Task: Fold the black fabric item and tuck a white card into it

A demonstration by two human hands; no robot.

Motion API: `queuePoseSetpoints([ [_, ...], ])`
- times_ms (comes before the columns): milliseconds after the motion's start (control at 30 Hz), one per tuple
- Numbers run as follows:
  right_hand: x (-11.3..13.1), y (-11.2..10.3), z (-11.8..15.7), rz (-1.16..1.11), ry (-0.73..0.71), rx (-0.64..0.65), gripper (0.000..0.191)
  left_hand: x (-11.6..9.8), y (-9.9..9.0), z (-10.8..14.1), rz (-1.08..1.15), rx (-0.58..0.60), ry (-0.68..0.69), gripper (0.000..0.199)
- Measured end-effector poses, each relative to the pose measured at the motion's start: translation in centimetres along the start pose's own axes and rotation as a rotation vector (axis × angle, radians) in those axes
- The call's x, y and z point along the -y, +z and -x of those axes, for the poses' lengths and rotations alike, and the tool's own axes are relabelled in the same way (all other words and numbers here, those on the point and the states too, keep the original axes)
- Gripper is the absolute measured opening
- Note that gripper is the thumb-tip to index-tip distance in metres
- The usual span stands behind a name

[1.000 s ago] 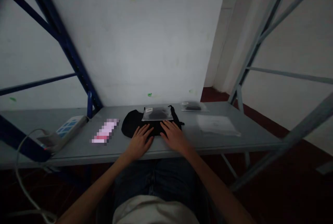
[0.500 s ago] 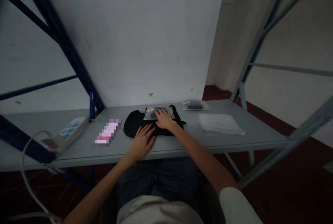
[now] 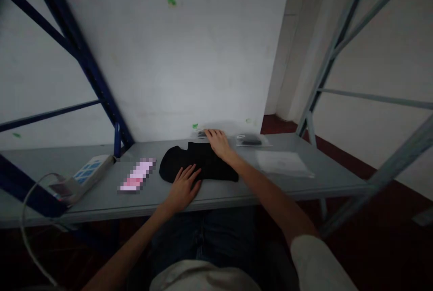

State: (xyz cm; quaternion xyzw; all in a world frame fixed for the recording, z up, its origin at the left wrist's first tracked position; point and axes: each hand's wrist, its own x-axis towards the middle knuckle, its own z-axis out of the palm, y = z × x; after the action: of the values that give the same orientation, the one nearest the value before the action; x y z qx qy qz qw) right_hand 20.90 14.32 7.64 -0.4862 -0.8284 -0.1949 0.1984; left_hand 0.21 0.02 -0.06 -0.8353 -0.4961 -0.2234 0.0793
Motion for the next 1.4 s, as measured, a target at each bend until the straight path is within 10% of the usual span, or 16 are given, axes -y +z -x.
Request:
queuePoseSetpoints([
  [300,-15.0,-1.0,2.0,0.037,0.252,-0.116,0.058,0.1,0.2,0.0,0.025,-0.006,-0.002,0.046],
  [567,-14.7,5.3,8.5,0.009,0.332,0.033,0.061,0.2,0.4,0.1,0.031,-0.010,-0.007,0.046],
  [733,-14.4,5.3,8.2,0.031,0.349,0.000,0.055,-0.2,-0.1,0.0,0.053,-0.030,-0.019,0.043],
  [1033,-5.2,2.9,3.7,-0.144,0.295,-0.297,0.053,-1.5,-2.6,-0.2,0.031,-0.037,-0.041,0.035],
  [1400,8.5,-6.6,3.4,-0.272,-0.035,0.009,0.036,-1.5,-2.3,0.3,0.025,-0.040,-0.017,0.046],
])
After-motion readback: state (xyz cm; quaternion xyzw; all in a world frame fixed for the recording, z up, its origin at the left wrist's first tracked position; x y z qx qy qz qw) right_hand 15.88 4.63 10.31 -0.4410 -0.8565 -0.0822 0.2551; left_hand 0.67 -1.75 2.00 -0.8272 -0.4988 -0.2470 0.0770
